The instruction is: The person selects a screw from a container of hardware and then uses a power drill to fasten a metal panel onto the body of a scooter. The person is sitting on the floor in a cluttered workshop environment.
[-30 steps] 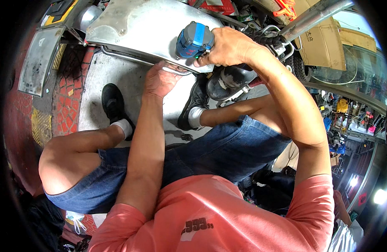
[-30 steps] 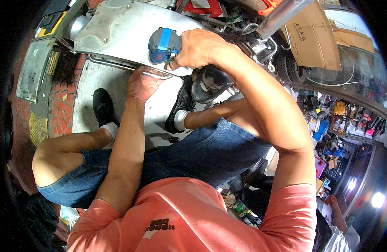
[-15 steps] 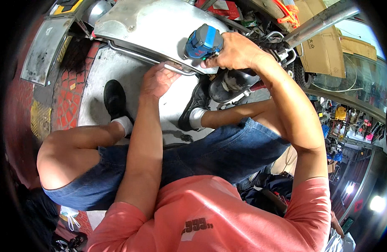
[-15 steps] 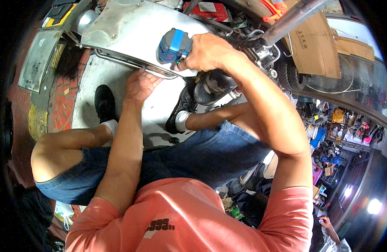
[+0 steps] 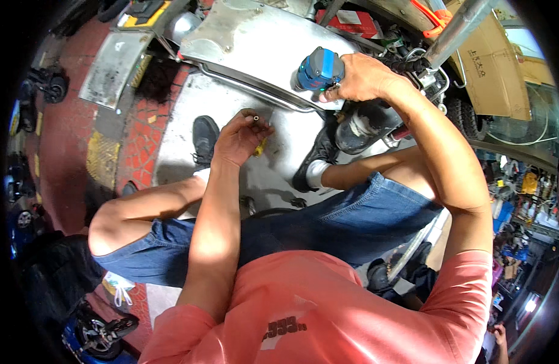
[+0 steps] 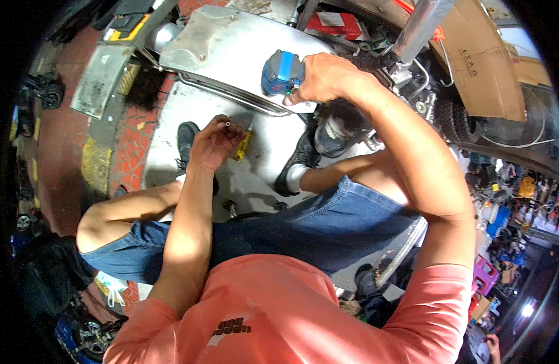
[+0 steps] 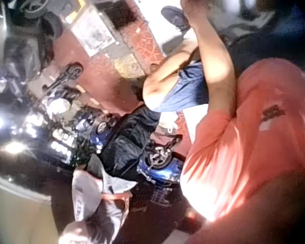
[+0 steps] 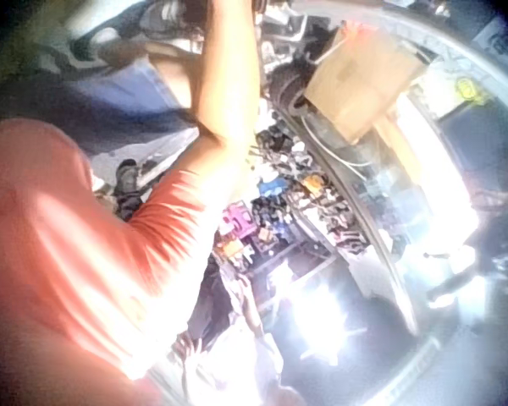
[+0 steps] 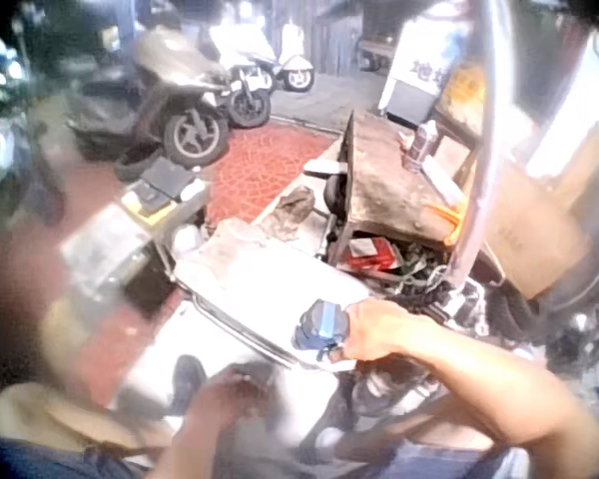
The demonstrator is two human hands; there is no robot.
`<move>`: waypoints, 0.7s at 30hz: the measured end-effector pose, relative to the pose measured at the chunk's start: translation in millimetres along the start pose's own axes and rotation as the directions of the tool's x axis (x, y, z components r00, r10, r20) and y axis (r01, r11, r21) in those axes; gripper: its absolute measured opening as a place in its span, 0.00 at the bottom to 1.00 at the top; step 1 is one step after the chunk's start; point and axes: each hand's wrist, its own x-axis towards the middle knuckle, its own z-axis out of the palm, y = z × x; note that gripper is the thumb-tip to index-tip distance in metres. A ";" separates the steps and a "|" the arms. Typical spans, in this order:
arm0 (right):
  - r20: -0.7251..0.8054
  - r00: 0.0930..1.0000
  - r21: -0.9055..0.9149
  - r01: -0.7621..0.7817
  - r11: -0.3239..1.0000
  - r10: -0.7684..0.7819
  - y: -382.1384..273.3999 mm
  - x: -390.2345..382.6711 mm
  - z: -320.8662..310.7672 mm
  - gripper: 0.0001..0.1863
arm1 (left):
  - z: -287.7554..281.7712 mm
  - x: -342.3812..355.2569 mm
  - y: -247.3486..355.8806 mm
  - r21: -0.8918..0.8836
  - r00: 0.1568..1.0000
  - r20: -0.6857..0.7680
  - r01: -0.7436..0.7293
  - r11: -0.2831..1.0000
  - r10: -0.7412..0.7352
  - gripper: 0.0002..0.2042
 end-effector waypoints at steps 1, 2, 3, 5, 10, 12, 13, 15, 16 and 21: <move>0.030 1.000 0.011 -0.007 1.000 0.007 2.7 1.2 -0.7 0.37 | 18.2 -8.3 9.8 0.066 0.999 -0.001 -0.034 0.997 0.034 0.07; 0.039 0.999 -0.002 -0.004 1.000 0.004 -3.8 0.1 -3.9 0.36 | 27.2 -16.1 16.5 0.085 0.997 -0.002 -0.079 0.993 0.080 0.08; 0.048 0.999 -0.014 -0.002 1.000 0.003 -10.4 -2.2 -11.1 0.36 | 34.5 -20.1 25.4 0.068 0.991 0.080 -0.108 0.992 0.103 0.08; 0.060 0.998 -0.036 0.012 0.999 -0.010 -8.1 -0.3 -11.6 0.35 | 59.5 -26.9 34.4 0.075 0.979 0.153 -0.150 0.986 0.137 0.09; 0.053 0.998 -0.048 0.035 0.998 -0.033 -4.1 3.0 -12.2 0.37 | 93.4 -39.3 40.2 0.092 0.967 0.213 -0.160 0.983 0.138 0.06; 0.049 0.998 -0.040 0.026 0.999 -0.024 -3.6 3.6 -11.1 0.38 | 93.2 -41.8 43.0 0.067 0.959 0.250 -0.157 0.985 0.135 0.08; 0.056 0.998 -0.036 0.024 0.999 -0.022 -4.2 2.3 -11.8 0.38 | 92.6 -42.6 43.7 0.062 0.954 0.269 -0.156 0.986 0.134 0.08; 0.068 0.998 -0.028 0.017 0.999 -0.015 -6.2 0.4 -13.8 0.39 | 92.1 -41.4 44.9 0.056 0.951 0.274 -0.163 0.985 0.142 0.08; 0.072 0.997 -0.020 0.010 1.000 -0.008 -5.5 -0.1 -13.4 0.39 | 92.6 -41.3 44.5 0.052 0.950 0.274 -0.169 0.984 0.149 0.09; 0.060 0.998 0.028 0.015 1.000 -0.017 1.8 3.9 -5.8 0.36 | 95.4 -42.0 45.0 0.064 0.957 0.250 -0.171 0.983 0.150 0.06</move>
